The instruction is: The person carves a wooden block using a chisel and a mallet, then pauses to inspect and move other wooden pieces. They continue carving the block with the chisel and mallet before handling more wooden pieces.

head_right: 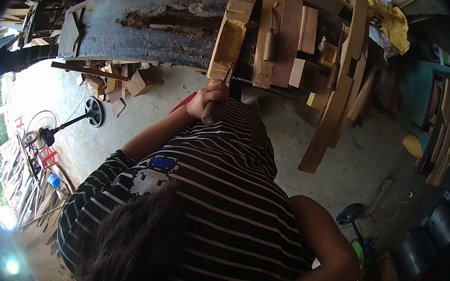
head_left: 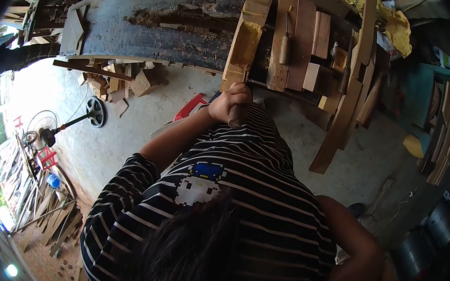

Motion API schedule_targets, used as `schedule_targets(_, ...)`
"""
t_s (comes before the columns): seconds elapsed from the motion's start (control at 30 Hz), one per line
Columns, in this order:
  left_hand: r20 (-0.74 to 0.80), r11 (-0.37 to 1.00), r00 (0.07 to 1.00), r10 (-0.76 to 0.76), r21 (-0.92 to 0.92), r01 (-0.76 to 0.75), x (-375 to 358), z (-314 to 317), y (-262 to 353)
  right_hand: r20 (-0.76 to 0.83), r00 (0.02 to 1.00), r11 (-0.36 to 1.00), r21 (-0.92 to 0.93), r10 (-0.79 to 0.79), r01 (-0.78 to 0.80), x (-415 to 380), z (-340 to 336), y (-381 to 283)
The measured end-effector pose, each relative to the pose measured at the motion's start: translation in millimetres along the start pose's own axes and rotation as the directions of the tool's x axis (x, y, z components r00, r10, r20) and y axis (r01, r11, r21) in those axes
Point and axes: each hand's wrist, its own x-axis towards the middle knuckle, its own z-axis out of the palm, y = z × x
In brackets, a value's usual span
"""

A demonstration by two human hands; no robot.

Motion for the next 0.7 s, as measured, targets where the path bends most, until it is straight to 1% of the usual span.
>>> schedule_targets(0.17, -0.021, 1.0, 1.0, -0.02, 0.011, 0.021, 2, 2, 1, -0.114, 0.984, 0.989, 0.081, 0.137, -0.128, -3, 16, -17)
schedule_targets(0.2, -0.018, 1.0, 1.0, -0.019, 0.008, 0.02, 2, 3, 1, -0.115, 0.984, 0.988, 0.078, 0.138, -0.13, -3, 17, -17)
schedule_targets(0.3, -0.02, 0.999, 0.999, -0.025, 0.032, 0.026, 3, 4, 3, -0.213, 0.973, 0.996, 0.005, 0.088, -0.088, -2, 22, -15)
schedule_targets(0.47, 0.02, 0.999, 1.0, -0.012, 0.051, 0.011, 4, 5, 4, -0.363, 0.932, 0.992, -0.123, -0.008, -0.039, 0, 29, -10)
schedule_targets(0.5, 0.021, 0.999, 1.0, -0.009, 0.051, 0.008, 4, 6, 4, -0.362, 0.932, 0.991, -0.125, -0.008, -0.04, -3, 29, -12)
schedule_targets(0.57, -0.007, 0.999, 1.0, -0.019, 0.049, 0.019, 4, 5, 3, -0.295, 0.955, 0.994, -0.105, -0.024, -0.008, -8, 28, -15)
schedule_targets(0.7, -0.013, 0.999, 1.0, -0.015, 0.047, 0.016, 5, 2, 3, -0.265, 0.964, 0.994, -0.102, 0.005, -0.033, -7, 27, -16)
